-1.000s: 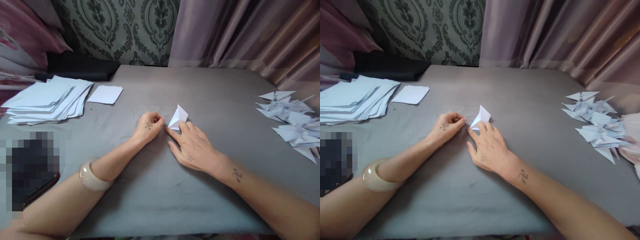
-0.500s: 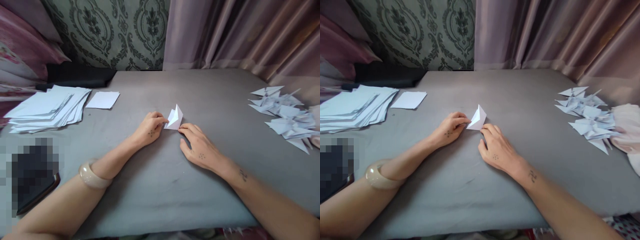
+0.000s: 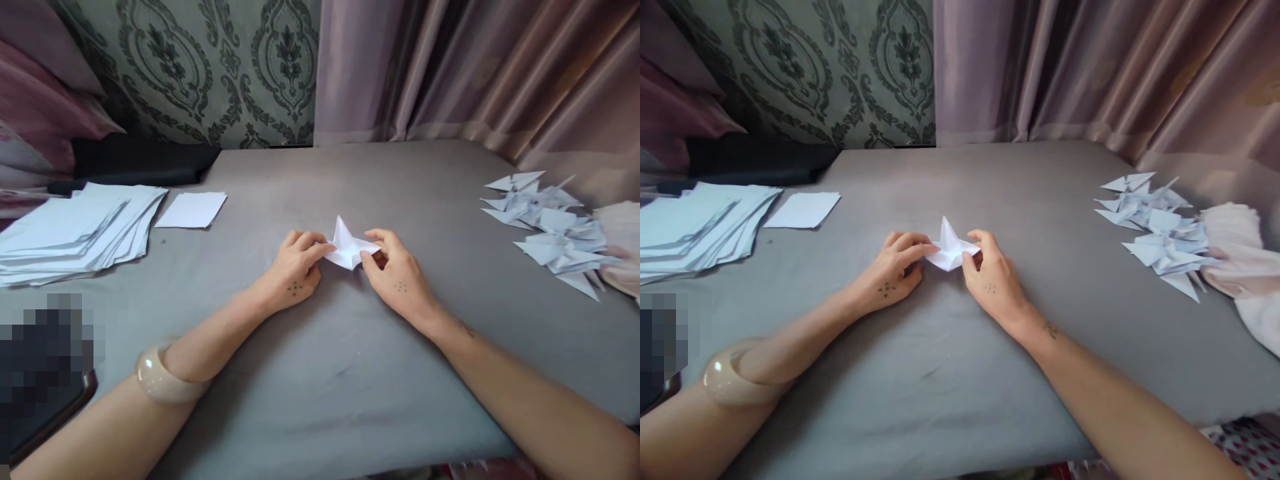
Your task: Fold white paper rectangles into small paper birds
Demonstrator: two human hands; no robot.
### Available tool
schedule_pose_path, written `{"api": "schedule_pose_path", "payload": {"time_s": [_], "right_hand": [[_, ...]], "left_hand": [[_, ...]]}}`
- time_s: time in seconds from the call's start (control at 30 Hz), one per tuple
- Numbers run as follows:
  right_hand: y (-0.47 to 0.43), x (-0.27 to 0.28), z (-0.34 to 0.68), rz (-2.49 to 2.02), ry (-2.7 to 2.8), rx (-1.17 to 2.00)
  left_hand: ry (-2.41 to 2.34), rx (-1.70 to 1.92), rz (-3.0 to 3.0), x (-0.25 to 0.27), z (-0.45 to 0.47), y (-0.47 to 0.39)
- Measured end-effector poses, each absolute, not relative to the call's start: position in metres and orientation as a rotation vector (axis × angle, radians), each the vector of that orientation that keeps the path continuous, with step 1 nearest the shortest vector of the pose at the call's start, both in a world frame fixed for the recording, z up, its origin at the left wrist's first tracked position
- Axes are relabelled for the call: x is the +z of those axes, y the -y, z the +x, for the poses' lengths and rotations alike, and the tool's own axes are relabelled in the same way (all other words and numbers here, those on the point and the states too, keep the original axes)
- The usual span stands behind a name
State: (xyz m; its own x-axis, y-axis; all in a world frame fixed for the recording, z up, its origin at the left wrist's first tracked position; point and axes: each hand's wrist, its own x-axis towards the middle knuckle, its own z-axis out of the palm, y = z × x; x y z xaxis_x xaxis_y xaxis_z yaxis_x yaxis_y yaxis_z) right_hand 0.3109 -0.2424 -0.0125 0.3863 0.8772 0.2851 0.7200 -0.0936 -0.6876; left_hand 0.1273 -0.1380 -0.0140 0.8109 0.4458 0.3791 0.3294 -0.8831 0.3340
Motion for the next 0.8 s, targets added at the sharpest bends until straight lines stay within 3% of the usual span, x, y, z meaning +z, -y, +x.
{"api": "schedule_pose_path", "payload": {"time_s": [0.3,0.53,0.8], "right_hand": [[0.224,-0.020,0.328,-1.615,1.430,0.565],[0.247,-0.002,0.320,-1.637,1.640,-0.033],[0.269,-0.002,0.300,-1.878,1.986,0.011]], "left_hand": [[-0.465,0.573,3.057,-0.002,0.124,0.151],[-0.390,0.501,3.147,-0.004,0.129,0.160],[-0.417,0.536,3.168,-0.002,0.134,0.156]]}}
